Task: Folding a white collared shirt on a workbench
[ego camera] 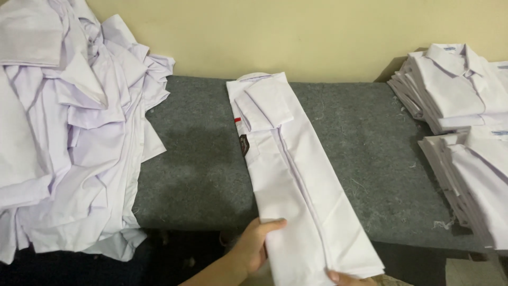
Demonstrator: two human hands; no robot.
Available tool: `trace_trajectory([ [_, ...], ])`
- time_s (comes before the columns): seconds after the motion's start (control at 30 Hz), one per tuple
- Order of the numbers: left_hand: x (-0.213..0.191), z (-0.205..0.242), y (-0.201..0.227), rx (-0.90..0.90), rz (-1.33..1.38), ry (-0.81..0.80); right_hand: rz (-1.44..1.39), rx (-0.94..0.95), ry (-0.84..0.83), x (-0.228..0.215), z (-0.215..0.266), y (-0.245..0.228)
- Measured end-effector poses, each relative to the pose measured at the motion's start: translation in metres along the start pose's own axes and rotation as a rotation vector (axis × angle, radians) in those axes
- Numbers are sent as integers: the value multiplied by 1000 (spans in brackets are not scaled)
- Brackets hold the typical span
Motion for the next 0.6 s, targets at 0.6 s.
trace_trajectory([
  [0.6,-106,9,-14,-117,-471,-8,243,-587,-134,35,-11,-32],
])
Point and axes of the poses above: each hand's wrist, its own z-axis away from the middle knuckle, its own x-axis out of the palm, y = z × x, the point moved 7 cm from there along -z, towards the middle knuckle, and after that the axes turned 9 degrees about -y, right-handed, at the moved point
